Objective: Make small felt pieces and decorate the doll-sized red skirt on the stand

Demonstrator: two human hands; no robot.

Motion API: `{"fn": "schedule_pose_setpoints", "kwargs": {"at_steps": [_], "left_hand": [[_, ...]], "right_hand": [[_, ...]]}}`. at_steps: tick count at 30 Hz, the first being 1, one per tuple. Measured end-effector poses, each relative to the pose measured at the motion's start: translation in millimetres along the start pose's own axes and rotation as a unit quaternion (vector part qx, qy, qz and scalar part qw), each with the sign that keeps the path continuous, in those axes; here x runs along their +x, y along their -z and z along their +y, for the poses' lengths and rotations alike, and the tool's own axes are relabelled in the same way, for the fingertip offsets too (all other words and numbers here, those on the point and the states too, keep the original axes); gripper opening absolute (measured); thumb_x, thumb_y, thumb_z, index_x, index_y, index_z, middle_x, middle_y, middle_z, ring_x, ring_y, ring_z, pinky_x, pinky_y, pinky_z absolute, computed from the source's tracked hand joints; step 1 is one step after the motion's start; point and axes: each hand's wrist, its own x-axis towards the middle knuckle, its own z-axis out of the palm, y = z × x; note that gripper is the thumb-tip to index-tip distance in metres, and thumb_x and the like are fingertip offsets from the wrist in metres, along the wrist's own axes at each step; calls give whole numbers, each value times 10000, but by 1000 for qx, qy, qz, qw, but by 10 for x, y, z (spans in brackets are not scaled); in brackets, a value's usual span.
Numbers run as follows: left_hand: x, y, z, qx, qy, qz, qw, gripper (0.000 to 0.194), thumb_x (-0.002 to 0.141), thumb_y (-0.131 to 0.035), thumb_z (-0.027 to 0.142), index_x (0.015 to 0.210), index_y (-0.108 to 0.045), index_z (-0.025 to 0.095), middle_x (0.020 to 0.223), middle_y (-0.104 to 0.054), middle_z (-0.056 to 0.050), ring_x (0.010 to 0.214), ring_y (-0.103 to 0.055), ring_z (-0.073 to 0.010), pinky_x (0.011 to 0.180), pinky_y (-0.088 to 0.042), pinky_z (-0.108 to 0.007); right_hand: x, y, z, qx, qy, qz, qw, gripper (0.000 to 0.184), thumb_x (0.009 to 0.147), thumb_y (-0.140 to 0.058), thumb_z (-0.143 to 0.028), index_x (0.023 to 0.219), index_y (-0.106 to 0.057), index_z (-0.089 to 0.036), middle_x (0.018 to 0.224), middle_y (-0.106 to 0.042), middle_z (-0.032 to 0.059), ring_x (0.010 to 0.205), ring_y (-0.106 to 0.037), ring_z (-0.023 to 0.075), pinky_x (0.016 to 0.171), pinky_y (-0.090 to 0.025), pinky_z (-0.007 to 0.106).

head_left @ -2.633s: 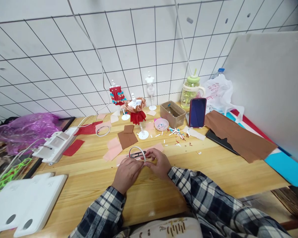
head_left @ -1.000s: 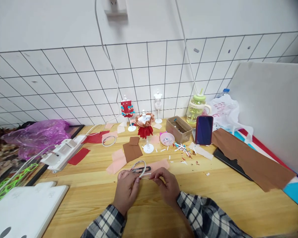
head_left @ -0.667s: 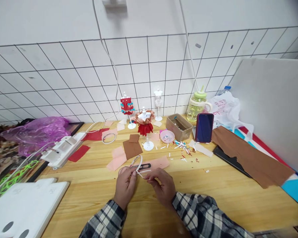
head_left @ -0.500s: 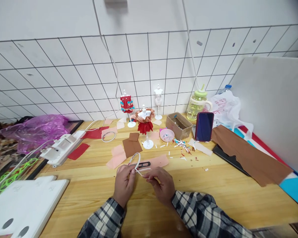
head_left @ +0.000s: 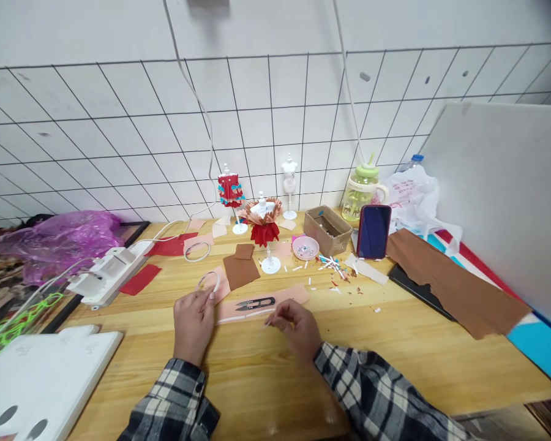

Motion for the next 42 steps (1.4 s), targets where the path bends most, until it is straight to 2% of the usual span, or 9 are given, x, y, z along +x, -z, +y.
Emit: {"fn": "schedule_pose_setpoints", "kwargs": {"at_steps": [5, 10, 14, 17, 20, 25, 28, 33, 42], "left_hand": [[-41, 92, 212, 26, -4, 36, 999, 435, 960, -361, 388, 1270, -611, 215, 1184, -568, -135, 1117, -459, -291, 992, -306, -502], [-254, 107, 639, -163, -155, -110, 968, 497, 958, -286, 525, 1034, -694, 253, 1193, -580, -94, 1167, -446, -285, 991, -299, -505], [-310, 69, 775, -163, -178, -131, 962, 277, 939, -468, 375, 832, -686, 242, 1012, -663, -54, 1075, -488, -252, 961, -306, -470], [-297, 73, 783, -129, -187, -108, 968, 202, 925, -507, 289, 832, -676, 229, 935, -682, -45, 993, -515, -236, 922, -318, -453], [-300, 98, 782, -68, -228, -98, 966, 152, 911, -536, 257, 866, -681, 247, 942, -700, -31, 984, -524, -246, 941, -280, -483], [-356, 114, 818, -28, -316, -70, 946, 143, 913, -543, 281, 858, -673, 267, 935, -719, -5, 972, -556, -240, 973, -231, -492], [-369, 119, 835, -42, -311, -61, 948, 178, 930, -512, 300, 857, -669, 262, 912, -723, -3, 937, -561, -237, 963, -229, -487], [-334, 136, 851, -81, -288, -61, 952, 176, 919, -518, 283, 839, -671, 252, 855, -723, -6, 895, -555, -235, 928, -258, -468], [-346, 98, 899, -41, -285, -87, 954, 167, 902, -544, 268, 870, -707, 248, 876, -710, -24, 926, -562, -237, 951, -268, -483]], "right_hand": [[140, 102, 58, 69, -91, 45, 992, 346, 717, -703, -489, 758, -511, -204, 717, -709, 30, 636, -632, 139, 559, -458, 234], [116, 72, 41, 59, -66, 38, 995, 297, 725, -698, -448, 758, -526, -207, 712, -681, 9, 706, -659, 158, 622, -486, 252], [109, 65, 68, 28, -54, 46, 997, 248, 765, -651, -423, 787, -519, -213, 765, -691, 24, 763, -679, 181, 680, -515, 280], [110, 141, 38, -51, -6, 58, 997, 184, 807, -602, -378, 827, -538, -207, 837, -684, 51, 789, -666, 184, 669, -521, 285], [110, 280, -82, -144, 123, 93, 977, 210, 844, -545, -326, 1012, -555, -200, 1006, -660, 84, 938, -633, 201, 766, -523, 330], [96, 386, -196, -341, 283, -141, 886, 367, 812, -622, -343, 1161, -609, -231, 1203, -647, 64, 1213, -495, 257, 1086, -293, 478], [99, 336, -76, -380, 261, -164, 872, 307, 805, -661, -357, 1089, -660, -241, 1010, -708, 37, 1019, -589, 218, 1044, -320, 452], [144, 307, 101, -359, 197, -137, 902, 123, 817, -689, -360, 856, -740, -255, 781, -715, 10, 821, -625, 172, 842, -428, 327], [200, 364, -103, -382, 111, -158, 904, 19, 767, -702, -220, 763, -693, -205, 750, -712, -5, 737, -604, 158, 727, -409, 281]]}}
